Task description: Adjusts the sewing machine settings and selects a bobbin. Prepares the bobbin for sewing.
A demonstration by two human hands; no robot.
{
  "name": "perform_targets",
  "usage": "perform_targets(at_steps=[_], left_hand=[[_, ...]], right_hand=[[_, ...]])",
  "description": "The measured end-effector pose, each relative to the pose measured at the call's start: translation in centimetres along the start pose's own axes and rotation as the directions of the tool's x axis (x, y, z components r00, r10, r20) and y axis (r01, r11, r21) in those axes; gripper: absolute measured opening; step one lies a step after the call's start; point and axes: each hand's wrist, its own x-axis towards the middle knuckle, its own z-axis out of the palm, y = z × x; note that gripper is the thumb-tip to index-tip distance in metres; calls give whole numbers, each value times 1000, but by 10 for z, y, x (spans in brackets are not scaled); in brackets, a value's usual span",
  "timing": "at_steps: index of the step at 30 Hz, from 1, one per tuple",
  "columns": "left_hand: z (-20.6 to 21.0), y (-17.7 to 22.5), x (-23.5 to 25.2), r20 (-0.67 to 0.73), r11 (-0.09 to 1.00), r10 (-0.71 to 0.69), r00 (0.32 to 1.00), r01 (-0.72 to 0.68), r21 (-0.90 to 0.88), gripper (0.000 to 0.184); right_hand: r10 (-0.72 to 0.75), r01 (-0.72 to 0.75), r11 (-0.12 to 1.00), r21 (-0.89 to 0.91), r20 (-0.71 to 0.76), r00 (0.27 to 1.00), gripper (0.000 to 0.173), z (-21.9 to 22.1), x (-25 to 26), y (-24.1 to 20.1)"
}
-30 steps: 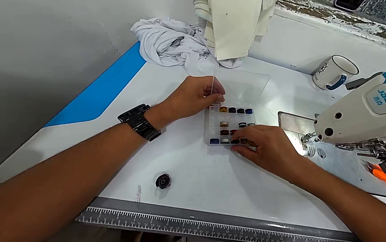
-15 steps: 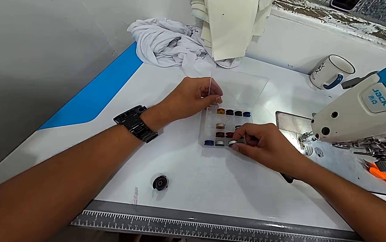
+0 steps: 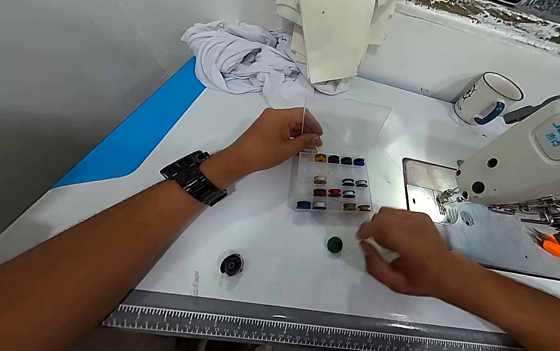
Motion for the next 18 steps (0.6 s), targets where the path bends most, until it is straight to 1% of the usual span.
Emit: perform_targets(at_steps=[1, 3, 5, 6, 8, 10, 11, 13, 15, 17, 18], left_hand=[[0, 0, 0, 0, 1000, -1, 1000, 1, 1, 10], [0, 1, 0, 1, 1000, -4, 1000, 4, -2, 10], [0, 1, 0, 2, 1000, -1, 1000, 1, -2, 11], [0, 0, 0, 0, 1000, 1, 1000, -1, 1, 11], [0, 0, 0, -6, 1000, -2, 1000, 2, 5, 10], [0, 0, 0, -5, 1000, -7, 1000, 7, 4, 10], [0, 0, 0, -4, 1000, -6, 1000, 6, 5, 10], [0, -1, 0, -4, 1000, 10, 1000, -10, 8, 10], [0, -1, 0, -6, 1000, 25, 1000, -24, 5, 10], [0, -2, 0, -5, 1000, 26, 1000, -26, -4, 9], [0, -2, 0, -4, 999, 30, 1000, -30, -9, 9]], right_hand=[[91, -90, 993, 78, -5, 996, 18, -7, 2, 5], [282, -279, 943, 183, 8, 959, 15, -20, 5, 16], [408, -394, 902, 179, -51, 911, 16, -27, 8, 23], [436, -422, 895, 144, -88, 895, 17, -29, 9, 25], [422, -415, 907, 75, -127, 898, 21, -34, 12, 26], [403, -393, 914, 98, -114, 908, 29, -34, 15, 28], [385, -370, 920, 129, -113, 916, 28, -31, 17, 30], [333, -310, 937, 163, -141, 932, 22, -26, 20, 37], [255, -230, 964, 136, -203, 946, 21, -20, 27, 45], [240, -222, 969, 106, -205, 949, 19, -12, 40, 47], [251, -237, 966, 101, -170, 953, 18, -8, 47, 44]])
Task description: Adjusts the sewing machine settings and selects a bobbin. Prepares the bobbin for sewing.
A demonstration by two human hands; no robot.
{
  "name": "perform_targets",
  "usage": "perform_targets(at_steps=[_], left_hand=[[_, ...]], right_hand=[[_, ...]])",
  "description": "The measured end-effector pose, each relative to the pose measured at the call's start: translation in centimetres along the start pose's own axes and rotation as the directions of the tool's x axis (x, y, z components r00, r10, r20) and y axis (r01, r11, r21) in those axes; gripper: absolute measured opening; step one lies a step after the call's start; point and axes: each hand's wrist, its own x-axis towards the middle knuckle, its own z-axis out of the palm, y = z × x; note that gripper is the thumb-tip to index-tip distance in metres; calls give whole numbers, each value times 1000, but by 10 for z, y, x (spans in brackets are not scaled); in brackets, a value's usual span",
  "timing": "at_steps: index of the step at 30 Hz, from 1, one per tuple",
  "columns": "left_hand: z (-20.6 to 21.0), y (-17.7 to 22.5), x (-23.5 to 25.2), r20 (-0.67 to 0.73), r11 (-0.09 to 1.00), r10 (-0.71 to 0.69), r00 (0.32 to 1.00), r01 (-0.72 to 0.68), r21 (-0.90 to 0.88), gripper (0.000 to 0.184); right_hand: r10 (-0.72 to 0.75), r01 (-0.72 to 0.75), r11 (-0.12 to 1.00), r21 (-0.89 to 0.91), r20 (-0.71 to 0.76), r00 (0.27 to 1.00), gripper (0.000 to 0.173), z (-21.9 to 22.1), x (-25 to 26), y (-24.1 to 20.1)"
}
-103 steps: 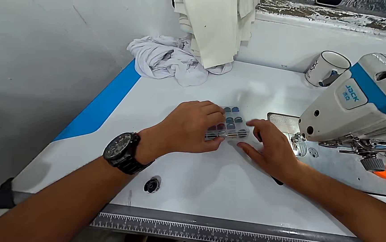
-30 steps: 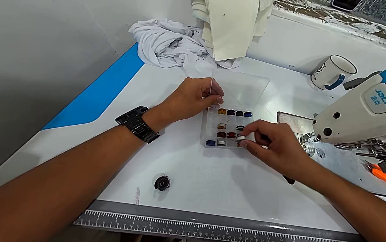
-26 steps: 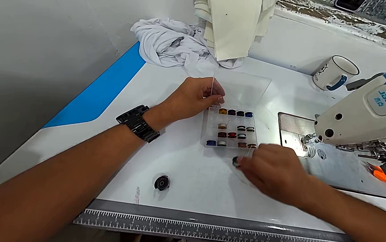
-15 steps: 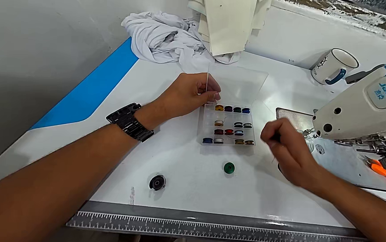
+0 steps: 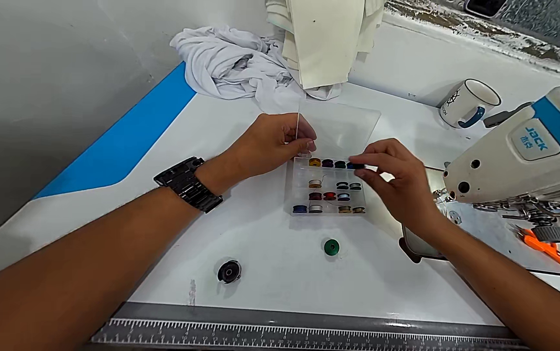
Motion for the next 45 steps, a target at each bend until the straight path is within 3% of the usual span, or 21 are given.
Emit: perform_targets(at_steps=[3, 9, 14, 18, 21, 26, 29, 35, 41, 45], left_hand=[[0, -1, 0, -9, 1000, 28, 1000, -28, -1, 9], [0, 2, 0, -6, 999, 25, 1000, -25, 20, 10], [-1, 1, -1, -1, 999, 23, 1000, -22, 35, 9], [0, 1, -1, -4, 999, 26, 1000, -26, 26, 10], [0, 1, -2, -9, 1000, 18, 1000, -18, 19, 9], [0, 0, -1, -12, 999, 31, 999, -30, 28, 10], [-1, 0, -1, -15, 999, 36, 999, -36, 38, 9], [-1, 2, -2, 0, 998, 52, 999, -52, 22, 10], [0, 1, -2, -1, 999, 44, 999, -44, 28, 10], [-1, 0, -2, 5, 999, 44, 999, -44, 13, 10]], right_hand=[[38, -39, 999, 15, 106, 994, 19, 16, 17, -14], [-9, 15, 999, -37, 163, 987, 14, 37, 25, -38], [-75, 90, 993, -82, 175, 982, 10, 54, 23, -31], [-87, 104, 988, -111, 143, 986, 18, 31, 23, -27], [-36, 45, 993, -109, 83, 996, 11, 20, 22, -22], [-86, 117, 984, -133, 219, 972, 20, 43, 32, -26], [-26, 82, 984, -158, 327, 945, 20, 55, 40, -31], [-7, 43, 991, -124, 279, 960, 5, 46, 35, -46], [-25, 75, 984, -163, 291, 956, 16, 53, 31, -37], [37, 41, 971, -234, 319, 947, 10, 56, 33, -44]])
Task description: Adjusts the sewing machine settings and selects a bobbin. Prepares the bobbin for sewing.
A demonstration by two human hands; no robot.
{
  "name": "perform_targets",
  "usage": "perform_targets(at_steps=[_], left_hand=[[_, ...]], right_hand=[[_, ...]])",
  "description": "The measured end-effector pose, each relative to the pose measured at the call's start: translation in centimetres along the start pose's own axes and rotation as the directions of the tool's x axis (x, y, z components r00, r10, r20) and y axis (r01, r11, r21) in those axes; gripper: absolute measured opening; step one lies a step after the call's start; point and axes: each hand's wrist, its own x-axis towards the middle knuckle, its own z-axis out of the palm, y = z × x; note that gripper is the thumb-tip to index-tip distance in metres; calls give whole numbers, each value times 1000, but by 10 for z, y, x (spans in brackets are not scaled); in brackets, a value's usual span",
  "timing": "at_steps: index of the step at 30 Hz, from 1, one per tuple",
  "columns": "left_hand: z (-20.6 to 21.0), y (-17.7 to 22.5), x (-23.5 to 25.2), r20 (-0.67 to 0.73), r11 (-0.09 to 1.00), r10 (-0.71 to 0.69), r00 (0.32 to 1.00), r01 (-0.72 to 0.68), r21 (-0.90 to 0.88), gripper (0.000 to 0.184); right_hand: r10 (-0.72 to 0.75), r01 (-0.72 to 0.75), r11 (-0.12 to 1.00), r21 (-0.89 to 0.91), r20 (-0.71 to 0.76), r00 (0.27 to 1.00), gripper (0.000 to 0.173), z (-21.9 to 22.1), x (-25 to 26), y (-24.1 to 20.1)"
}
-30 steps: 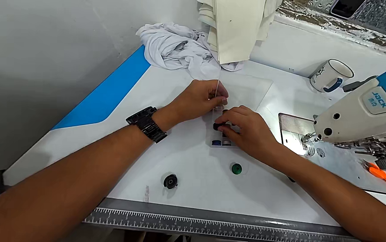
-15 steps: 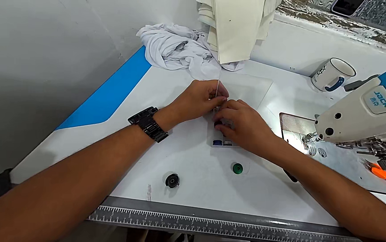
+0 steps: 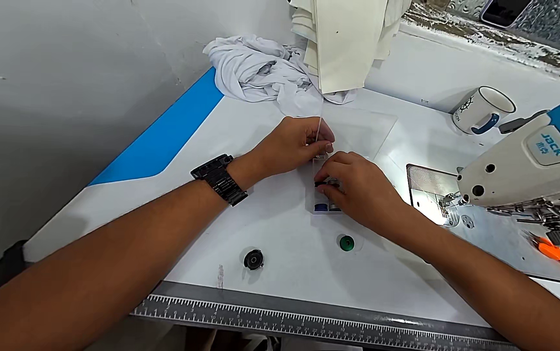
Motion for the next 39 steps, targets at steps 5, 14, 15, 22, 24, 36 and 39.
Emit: perform_targets(at_steps=[5, 14, 15, 22, 24, 36, 39], left_hand=[[0, 0, 0, 2, 1000, 7, 1000, -7, -3, 11], [0, 0, 0, -5, 1000, 3, 1000, -3, 15, 10], [0, 0, 0, -6, 1000, -1, 1000, 1, 12, 10], [0, 0, 0, 4, 1000, 3, 1000, -3, 10, 10], [1, -1, 0, 2, 1000, 7, 1000, -7, 10, 10], [1, 1, 0, -2, 1000, -17, 1000, 17, 3, 10], [2, 0, 0, 0, 1000, -1, 1000, 1, 15, 10]], right_hand=[[-8, 10, 1000, 22, -88, 996, 9, 3, -8, -2], [-44, 51, 995, 86, -80, 996, 14, -5, -19, 2], [-46, 54, 995, 87, -88, 995, 19, -10, -18, 6], [47, -49, 998, 37, 57, 997, 17, -21, -14, 22], [54, -55, 998, 11, 66, 996, 12, -18, -11, 20], [1, -1, 1000, 12, -12, 1000, 12, -37, -52, 15], [-37, 36, 998, -56, -24, 999, 13, -21, -59, 16]])
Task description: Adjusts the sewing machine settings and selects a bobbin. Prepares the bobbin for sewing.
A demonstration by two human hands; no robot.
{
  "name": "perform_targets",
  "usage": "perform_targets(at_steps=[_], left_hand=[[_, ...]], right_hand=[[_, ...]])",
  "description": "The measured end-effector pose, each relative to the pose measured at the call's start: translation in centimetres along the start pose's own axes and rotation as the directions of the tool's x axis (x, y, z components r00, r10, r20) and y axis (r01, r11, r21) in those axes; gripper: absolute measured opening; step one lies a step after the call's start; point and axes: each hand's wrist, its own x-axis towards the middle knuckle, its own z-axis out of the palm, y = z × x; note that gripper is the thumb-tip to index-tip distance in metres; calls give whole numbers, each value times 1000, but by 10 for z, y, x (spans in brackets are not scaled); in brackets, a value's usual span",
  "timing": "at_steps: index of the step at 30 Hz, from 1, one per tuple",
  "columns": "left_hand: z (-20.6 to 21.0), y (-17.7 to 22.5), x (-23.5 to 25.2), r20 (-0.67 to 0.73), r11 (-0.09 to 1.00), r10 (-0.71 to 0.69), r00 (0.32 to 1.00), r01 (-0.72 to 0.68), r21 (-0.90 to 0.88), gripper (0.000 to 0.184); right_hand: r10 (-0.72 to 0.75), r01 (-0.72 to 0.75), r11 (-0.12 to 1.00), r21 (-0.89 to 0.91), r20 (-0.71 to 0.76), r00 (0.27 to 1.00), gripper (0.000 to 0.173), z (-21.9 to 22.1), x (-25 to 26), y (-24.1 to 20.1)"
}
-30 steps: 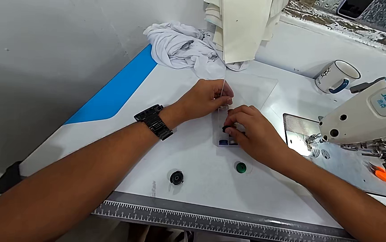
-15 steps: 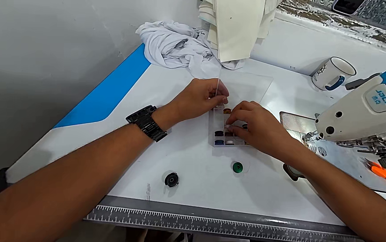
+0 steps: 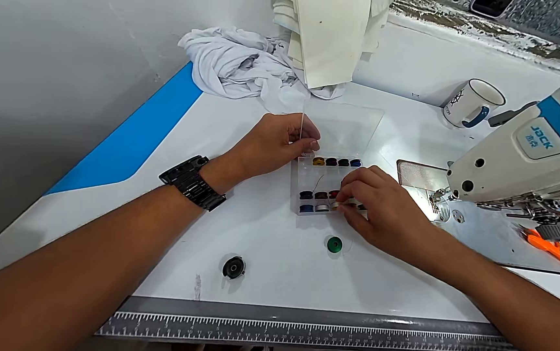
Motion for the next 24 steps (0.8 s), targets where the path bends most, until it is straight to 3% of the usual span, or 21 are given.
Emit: perform_targets(at_steps=[4, 7, 9, 15, 24], left_hand=[[0, 0, 0, -4, 1000, -12, 1000, 12, 0, 10], [0, 0, 0, -3, 1000, -24, 1000, 24, 0, 11], [0, 1, 0, -4, 999, -44, 999, 44, -3, 11], [1, 4, 0, -12, 997, -82, 997, 82, 13, 10], [0, 3, -1, -14, 997, -72, 997, 72, 2, 10]], right_hand=[[-6, 8, 999, 34, -34, 999, 19, -19, -1, 11], [120, -112, 992, 61, -154, 981, 16, -44, -13, 32], [166, -154, 985, 77, -190, 968, 18, -38, -20, 44], [148, -146, 989, 36, -55, 987, 18, -9, -11, 37], [211, -205, 976, 74, -83, 974, 10, -30, -14, 23]])
